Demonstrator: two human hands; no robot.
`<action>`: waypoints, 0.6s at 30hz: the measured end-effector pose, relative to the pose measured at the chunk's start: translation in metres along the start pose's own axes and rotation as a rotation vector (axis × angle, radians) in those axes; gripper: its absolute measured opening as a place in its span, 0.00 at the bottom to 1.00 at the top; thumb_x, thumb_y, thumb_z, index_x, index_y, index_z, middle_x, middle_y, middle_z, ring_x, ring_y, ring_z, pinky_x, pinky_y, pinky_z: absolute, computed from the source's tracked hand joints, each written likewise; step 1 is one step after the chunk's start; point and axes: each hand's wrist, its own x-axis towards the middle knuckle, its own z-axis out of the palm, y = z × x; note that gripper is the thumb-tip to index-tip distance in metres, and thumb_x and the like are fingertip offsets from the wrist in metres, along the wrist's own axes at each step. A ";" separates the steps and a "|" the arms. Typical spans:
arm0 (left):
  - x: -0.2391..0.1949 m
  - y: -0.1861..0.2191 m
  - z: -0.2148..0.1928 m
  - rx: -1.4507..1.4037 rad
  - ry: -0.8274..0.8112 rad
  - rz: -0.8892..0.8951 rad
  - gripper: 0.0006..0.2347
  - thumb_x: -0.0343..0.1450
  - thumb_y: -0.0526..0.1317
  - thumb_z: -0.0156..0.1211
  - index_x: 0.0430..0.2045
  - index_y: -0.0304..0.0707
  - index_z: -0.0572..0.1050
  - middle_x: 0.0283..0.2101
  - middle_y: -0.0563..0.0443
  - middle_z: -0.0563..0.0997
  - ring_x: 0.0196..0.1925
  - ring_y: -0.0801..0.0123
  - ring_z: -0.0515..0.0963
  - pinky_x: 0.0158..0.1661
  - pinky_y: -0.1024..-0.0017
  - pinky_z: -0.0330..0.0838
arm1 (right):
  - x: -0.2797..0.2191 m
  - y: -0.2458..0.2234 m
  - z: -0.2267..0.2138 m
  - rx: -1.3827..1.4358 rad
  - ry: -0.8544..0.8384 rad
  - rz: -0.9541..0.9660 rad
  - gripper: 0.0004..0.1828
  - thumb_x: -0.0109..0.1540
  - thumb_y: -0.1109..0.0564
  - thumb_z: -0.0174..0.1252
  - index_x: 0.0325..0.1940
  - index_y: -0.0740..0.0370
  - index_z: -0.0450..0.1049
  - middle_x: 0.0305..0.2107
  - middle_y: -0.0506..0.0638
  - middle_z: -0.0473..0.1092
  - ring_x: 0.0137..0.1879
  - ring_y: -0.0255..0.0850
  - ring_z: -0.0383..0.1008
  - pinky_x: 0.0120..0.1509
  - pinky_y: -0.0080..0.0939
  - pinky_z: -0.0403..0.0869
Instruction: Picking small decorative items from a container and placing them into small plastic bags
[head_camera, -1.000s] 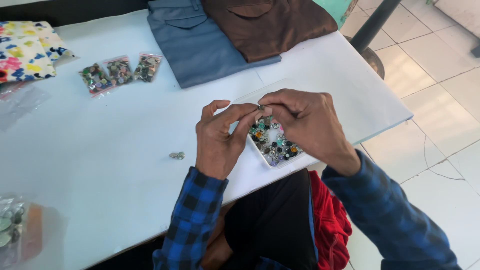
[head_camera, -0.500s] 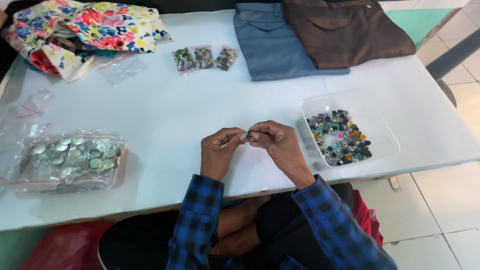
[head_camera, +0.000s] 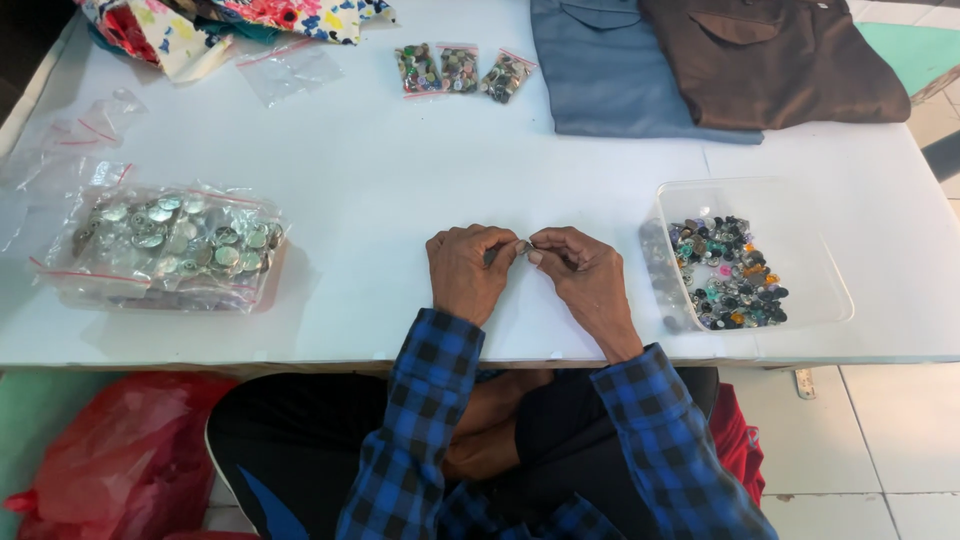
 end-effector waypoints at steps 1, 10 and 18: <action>0.000 -0.002 0.002 0.001 0.000 -0.003 0.02 0.70 0.41 0.67 0.27 0.56 0.82 0.27 0.61 0.82 0.39 0.65 0.80 0.54 0.65 0.60 | -0.001 -0.001 0.000 0.001 -0.002 0.002 0.09 0.62 0.65 0.64 0.46 0.62 0.80 0.34 0.56 0.78 0.41 0.35 0.78 0.49 0.38 0.82; -0.002 -0.017 0.015 0.028 0.002 -0.004 0.05 0.66 0.38 0.68 0.30 0.56 0.82 0.27 0.62 0.81 0.42 0.65 0.79 0.58 0.60 0.57 | -0.005 -0.013 0.000 -0.091 -0.015 -0.014 0.11 0.61 0.67 0.61 0.47 0.64 0.79 0.35 0.58 0.78 0.44 0.42 0.80 0.51 0.42 0.80; -0.004 -0.015 0.011 0.015 -0.016 0.025 0.11 0.63 0.35 0.71 0.37 0.56 0.82 0.30 0.60 0.81 0.46 0.64 0.79 0.60 0.60 0.54 | -0.002 -0.007 0.000 -0.057 -0.014 -0.005 0.11 0.60 0.67 0.62 0.46 0.62 0.80 0.34 0.55 0.78 0.44 0.39 0.80 0.50 0.38 0.80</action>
